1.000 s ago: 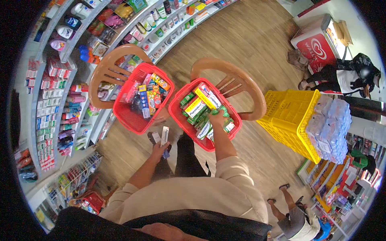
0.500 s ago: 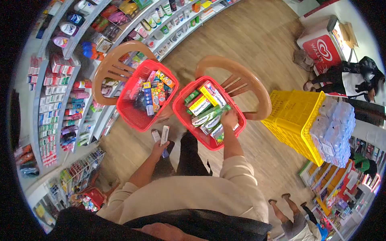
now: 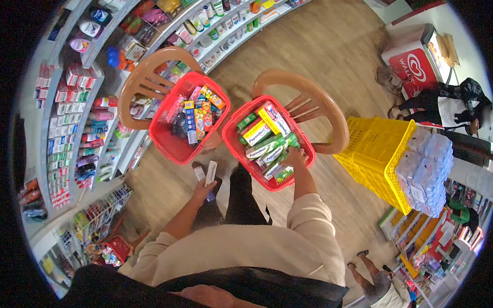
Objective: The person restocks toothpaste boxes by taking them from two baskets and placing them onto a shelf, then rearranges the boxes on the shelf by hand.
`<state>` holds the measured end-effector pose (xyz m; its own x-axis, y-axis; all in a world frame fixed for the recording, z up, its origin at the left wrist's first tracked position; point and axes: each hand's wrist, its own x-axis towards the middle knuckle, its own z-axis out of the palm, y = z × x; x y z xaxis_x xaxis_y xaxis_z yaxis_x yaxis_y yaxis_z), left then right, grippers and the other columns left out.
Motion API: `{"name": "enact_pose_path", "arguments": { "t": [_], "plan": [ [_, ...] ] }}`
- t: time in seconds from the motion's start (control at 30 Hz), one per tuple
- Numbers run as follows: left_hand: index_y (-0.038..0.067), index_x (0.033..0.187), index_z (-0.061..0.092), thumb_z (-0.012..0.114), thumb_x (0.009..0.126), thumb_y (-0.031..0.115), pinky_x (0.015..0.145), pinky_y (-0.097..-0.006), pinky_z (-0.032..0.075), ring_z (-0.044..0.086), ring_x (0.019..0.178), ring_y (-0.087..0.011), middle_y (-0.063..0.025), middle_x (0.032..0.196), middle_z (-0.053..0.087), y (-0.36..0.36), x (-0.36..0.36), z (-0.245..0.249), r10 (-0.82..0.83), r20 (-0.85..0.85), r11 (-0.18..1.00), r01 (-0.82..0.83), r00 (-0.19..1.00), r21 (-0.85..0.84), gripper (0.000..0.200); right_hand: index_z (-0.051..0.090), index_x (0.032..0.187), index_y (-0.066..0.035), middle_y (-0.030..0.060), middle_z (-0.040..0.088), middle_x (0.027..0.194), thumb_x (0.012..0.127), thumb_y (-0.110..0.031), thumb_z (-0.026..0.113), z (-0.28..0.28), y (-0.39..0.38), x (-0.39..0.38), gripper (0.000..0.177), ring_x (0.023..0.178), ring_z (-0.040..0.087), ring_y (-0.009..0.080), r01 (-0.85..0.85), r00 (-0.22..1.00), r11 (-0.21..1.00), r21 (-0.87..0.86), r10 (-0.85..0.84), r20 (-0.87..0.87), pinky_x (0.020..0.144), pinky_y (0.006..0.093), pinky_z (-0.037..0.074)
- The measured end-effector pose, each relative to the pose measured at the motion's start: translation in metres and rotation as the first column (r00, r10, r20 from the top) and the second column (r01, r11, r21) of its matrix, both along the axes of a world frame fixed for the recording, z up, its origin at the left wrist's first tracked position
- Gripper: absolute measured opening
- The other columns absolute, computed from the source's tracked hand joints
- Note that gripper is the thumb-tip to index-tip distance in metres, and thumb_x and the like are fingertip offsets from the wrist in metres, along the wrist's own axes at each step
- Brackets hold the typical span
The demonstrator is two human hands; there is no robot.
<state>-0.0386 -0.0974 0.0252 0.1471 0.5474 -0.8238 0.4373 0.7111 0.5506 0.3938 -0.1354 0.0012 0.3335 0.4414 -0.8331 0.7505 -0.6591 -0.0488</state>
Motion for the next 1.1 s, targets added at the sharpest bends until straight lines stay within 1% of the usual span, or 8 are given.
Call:
{"name": "enact_pose_path", "arguments": {
  "t": [0.4,0.57,0.73,0.8,0.87,0.93,0.97,1.1],
  "plan": [
    [-0.001,0.110,0.062,0.075,0.078,0.033,0.073,-0.0286,0.046,0.058,0.081,-0.0130,-0.0060,0.092,0.064,-0.002,-0.006,-0.014,0.011,-0.003,0.999,-0.011,1.000,0.053,0.049,0.053,0.127,-0.020,0.0075,0.050,0.135,0.051,-0.042,0.087,-0.016,-0.007,0.006,0.087,0.132,0.032,0.0397,0.052,0.997,0.998,0.038,-0.050,-0.059,0.104,0.0625,0.026],
    [0.001,0.116,0.060,0.076,0.078,0.036,0.082,-0.0309,0.045,0.056,0.093,-0.0159,-0.0076,0.103,0.064,0.009,-0.001,0.005,-0.040,-0.017,0.999,0.041,0.999,0.036,0.054,0.050,0.131,-0.020,0.0164,0.040,0.142,0.051,-0.056,0.084,-0.066,-0.015,0.023,0.094,0.132,0.032,0.0418,0.022,0.987,1.000,-0.007,-0.023,-0.160,0.102,0.0619,0.028],
    [0.001,0.116,0.060,0.076,0.078,0.036,0.080,-0.0304,0.046,0.057,0.091,-0.0156,-0.0072,0.102,0.063,0.008,-0.010,-0.005,-0.001,-0.019,0.999,0.001,1.000,0.039,0.054,0.054,0.125,-0.018,0.0150,0.050,0.133,0.049,-0.051,0.087,-0.024,-0.003,0.009,0.090,0.131,0.033,0.0420,0.091,0.995,0.995,0.037,-0.090,-0.036,0.103,0.0633,0.025],
    [0.002,0.117,0.060,0.075,0.079,0.036,0.077,-0.0300,0.047,0.057,0.085,-0.0142,-0.0052,0.098,0.063,0.005,-0.020,-0.024,0.002,-0.049,0.999,0.000,0.999,0.043,0.053,0.049,0.131,-0.019,0.0082,0.049,0.137,0.052,-0.049,0.085,-0.017,0.005,0.015,0.092,0.128,0.033,0.0494,-0.019,0.972,1.000,-0.004,0.018,-0.234,0.102,0.0637,0.028],
    [0.003,0.117,0.060,0.075,0.079,0.037,0.073,-0.0295,0.047,0.057,0.081,-0.0134,-0.0042,0.096,0.062,0.007,-0.022,-0.019,0.047,-0.001,0.997,-0.046,0.999,0.058,0.053,0.048,0.132,-0.021,0.0076,0.051,0.133,0.054,-0.044,0.085,-0.020,-0.004,0.004,0.089,0.127,0.038,0.0427,-0.084,0.986,0.996,0.028,0.087,-0.144,0.101,0.0602,0.031],
    [0.004,0.117,0.059,0.075,0.080,0.038,0.070,-0.0290,0.048,0.057,0.078,-0.0126,-0.0033,0.094,0.062,0.011,-0.019,-0.004,0.100,0.045,0.992,-0.103,0.994,0.075,0.053,0.051,0.128,-0.023,0.0075,0.053,0.130,0.057,-0.041,0.084,-0.061,-0.014,0.014,0.080,0.125,0.043,0.0350,-0.442,0.825,0.849,0.289,0.511,-0.241,0.100,0.0543,0.035],
    [0.003,0.114,0.061,0.074,0.081,0.037,0.067,-0.0274,0.047,0.056,0.074,-0.0116,-0.0024,0.089,0.061,0.016,-0.015,0.013,0.186,0.109,0.982,-0.187,0.976,-0.005,0.049,0.054,0.125,-0.025,0.0062,0.056,0.126,0.061,-0.039,0.082,-0.045,-0.017,0.009,0.072,0.122,0.048,0.0284,-0.619,0.743,0.735,0.278,0.662,-0.097,0.100,0.0481,0.036],
    [0.005,0.103,0.063,0.071,0.083,0.037,0.058,-0.0238,0.045,0.054,0.065,-0.0079,0.0004,0.080,0.059,0.031,-0.012,0.038,0.293,0.210,0.956,-0.280,0.933,-0.092,0.039,0.057,0.121,-0.026,0.0028,0.058,0.124,0.072,-0.039,0.073,-0.002,-0.004,-0.006,0.053,0.116,0.054,0.0248,-0.771,0.636,0.634,0.062,0.771,0.030,0.099,0.0503,0.036]
  ]
}}
